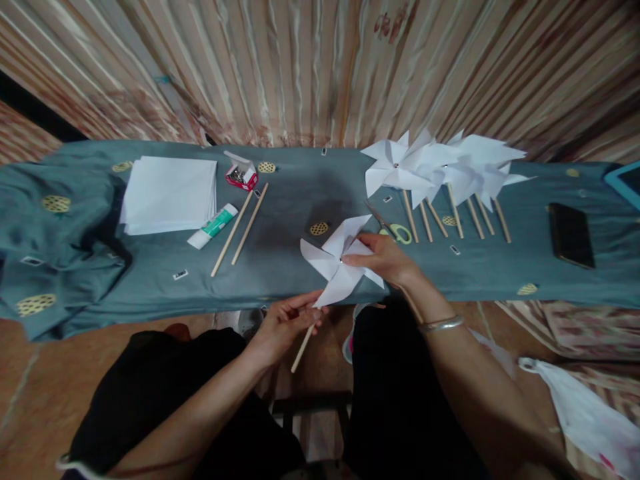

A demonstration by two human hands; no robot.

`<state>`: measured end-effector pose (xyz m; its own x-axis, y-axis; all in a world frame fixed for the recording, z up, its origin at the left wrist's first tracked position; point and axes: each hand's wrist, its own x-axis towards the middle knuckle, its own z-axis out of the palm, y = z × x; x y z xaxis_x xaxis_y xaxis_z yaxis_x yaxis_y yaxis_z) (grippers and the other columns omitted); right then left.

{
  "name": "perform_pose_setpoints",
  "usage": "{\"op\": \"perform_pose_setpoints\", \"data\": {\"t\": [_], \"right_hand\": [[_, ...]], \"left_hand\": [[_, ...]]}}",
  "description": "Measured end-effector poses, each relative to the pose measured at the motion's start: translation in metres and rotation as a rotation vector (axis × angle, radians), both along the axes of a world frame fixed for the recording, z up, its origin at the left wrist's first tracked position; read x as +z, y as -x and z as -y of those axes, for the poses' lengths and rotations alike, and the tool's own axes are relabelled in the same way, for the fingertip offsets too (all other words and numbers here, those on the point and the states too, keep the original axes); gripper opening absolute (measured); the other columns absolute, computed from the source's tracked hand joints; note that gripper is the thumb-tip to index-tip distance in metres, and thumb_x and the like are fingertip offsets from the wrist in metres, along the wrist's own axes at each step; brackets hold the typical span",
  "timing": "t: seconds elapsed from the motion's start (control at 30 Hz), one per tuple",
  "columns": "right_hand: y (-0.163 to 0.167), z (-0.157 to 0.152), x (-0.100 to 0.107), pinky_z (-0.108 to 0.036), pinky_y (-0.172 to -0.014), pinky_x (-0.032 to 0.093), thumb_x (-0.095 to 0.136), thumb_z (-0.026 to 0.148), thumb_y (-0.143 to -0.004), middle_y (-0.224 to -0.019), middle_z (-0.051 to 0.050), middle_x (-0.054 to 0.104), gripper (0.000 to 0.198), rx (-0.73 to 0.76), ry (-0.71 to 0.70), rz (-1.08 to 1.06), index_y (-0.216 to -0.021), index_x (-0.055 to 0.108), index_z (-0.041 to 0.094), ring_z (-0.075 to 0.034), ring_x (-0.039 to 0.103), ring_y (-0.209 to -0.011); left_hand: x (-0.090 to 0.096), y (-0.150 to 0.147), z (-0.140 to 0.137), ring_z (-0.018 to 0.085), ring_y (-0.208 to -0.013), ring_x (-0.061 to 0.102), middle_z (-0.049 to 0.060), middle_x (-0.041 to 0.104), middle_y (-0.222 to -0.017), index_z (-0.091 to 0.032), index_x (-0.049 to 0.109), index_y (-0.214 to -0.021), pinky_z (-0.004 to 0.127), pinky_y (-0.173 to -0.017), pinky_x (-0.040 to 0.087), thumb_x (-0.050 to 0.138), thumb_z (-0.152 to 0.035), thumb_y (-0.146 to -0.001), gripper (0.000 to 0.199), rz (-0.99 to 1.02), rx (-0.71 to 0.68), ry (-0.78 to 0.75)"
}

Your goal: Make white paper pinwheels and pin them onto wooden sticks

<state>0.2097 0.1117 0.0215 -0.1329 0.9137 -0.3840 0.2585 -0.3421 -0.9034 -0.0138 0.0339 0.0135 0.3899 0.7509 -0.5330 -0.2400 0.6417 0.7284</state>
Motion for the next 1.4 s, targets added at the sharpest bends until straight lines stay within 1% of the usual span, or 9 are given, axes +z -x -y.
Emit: {"op": "perform_pose_setpoints", "data": {"t": [0.17,0.33,0.47,0.6,0.7,0.8,1.03,1.23,1.4], "right_hand": [[0.001,-0.003,-0.002,-0.027,-0.058,0.044,0.075,0.039,-0.058,-0.075,-0.004,0.071,0.037,0.059,-0.044,0.106,-0.083,0.069,0.013,-0.018,0.06,-0.067],[0.008,-0.009,0.01,-0.025,-0.055,0.041,0.072,0.032,-0.063,-0.072,-0.004,0.069,0.024,0.185,-0.107,0.475,-0.08,0.071,0.015,-0.019,0.06,-0.068],[0.011,-0.014,0.021,-0.024,-0.056,0.039,0.072,0.032,-0.064,-0.073,-0.003,0.069,0.02,0.282,-0.081,0.607,-0.078,0.071,0.016,-0.018,0.061,-0.069],[0.008,-0.019,0.022,-0.024,-0.054,0.036,0.073,0.034,-0.064,-0.065,0.0,0.065,0.019,0.33,-0.044,0.637,-0.073,0.069,0.017,-0.015,0.056,-0.062],[0.005,-0.022,0.019,-0.024,-0.053,0.034,0.072,0.037,-0.063,-0.06,0.003,0.059,0.022,0.344,-0.024,0.626,-0.069,0.066,0.017,-0.013,0.052,-0.059],[0.004,-0.024,0.019,-0.024,-0.054,0.033,0.073,0.039,-0.061,-0.059,0.004,0.056,0.023,0.344,-0.004,0.609,-0.066,0.064,0.017,-0.012,0.05,-0.058],[0.006,-0.024,0.024,-0.024,-0.052,0.031,0.072,0.04,-0.061,-0.057,0.004,0.053,0.025,0.345,0.025,0.575,-0.063,0.062,0.017,-0.011,0.046,-0.056],[0.01,-0.027,0.029,-0.025,-0.052,0.03,0.075,0.043,-0.06,-0.057,0.003,0.055,0.028,0.379,0.022,0.648,-0.062,0.063,0.018,-0.012,0.048,-0.056],[0.009,-0.033,0.027,-0.026,-0.052,0.031,0.076,0.048,-0.061,-0.057,0.002,0.056,0.032,0.429,0.038,0.705,-0.064,0.067,0.018,-0.013,0.048,-0.057]], "left_hand": [[-0.006,-0.009,0.01,0.009,-0.061,0.055,0.004,0.072,-0.078,-0.017,0.077,-0.101,0.022,-0.058,0.046,0.086,-0.034,-0.061,0.044,0.031,0.055,0.039],[-0.015,-0.013,0.016,0.01,-0.061,0.058,0.005,0.073,-0.079,-0.016,0.076,-0.1,0.022,-0.057,0.047,0.088,-0.032,-0.057,0.048,0.05,0.084,0.097],[-0.017,-0.014,0.016,0.01,-0.061,0.06,0.006,0.075,-0.08,-0.015,0.076,-0.102,0.023,-0.06,0.048,0.09,-0.031,-0.053,0.054,0.069,0.09,0.152],[-0.013,-0.014,0.015,0.01,-0.062,0.062,0.005,0.075,-0.079,-0.016,0.076,-0.099,0.023,-0.063,0.05,0.093,-0.032,-0.048,0.055,0.08,0.079,0.206],[-0.01,-0.016,0.014,0.009,-0.062,0.063,0.005,0.075,-0.079,-0.015,0.077,-0.089,0.023,-0.064,0.051,0.093,-0.034,-0.047,0.048,0.082,0.051,0.229],[-0.01,-0.018,0.014,0.009,-0.064,0.063,0.005,0.075,-0.078,-0.014,0.077,-0.084,0.023,-0.067,0.052,0.092,-0.033,-0.05,0.042,0.097,0.022,0.238],[-0.012,-0.02,0.014,0.01,-0.062,0.061,0.005,0.073,-0.077,-0.013,0.075,-0.08,0.025,-0.068,0.052,0.09,-0.033,-0.053,0.037,0.105,0.014,0.229],[-0.015,-0.02,0.015,0.009,-0.063,0.062,0.003,0.073,-0.074,-0.014,0.075,-0.079,0.024,-0.069,0.052,0.091,-0.033,-0.05,0.038,0.13,0.019,0.245],[-0.016,-0.022,0.016,0.01,-0.064,0.063,0.005,0.073,-0.075,-0.013,0.075,-0.079,0.025,-0.07,0.053,0.091,-0.033,-0.051,0.038,0.116,0.025,0.262]]}}
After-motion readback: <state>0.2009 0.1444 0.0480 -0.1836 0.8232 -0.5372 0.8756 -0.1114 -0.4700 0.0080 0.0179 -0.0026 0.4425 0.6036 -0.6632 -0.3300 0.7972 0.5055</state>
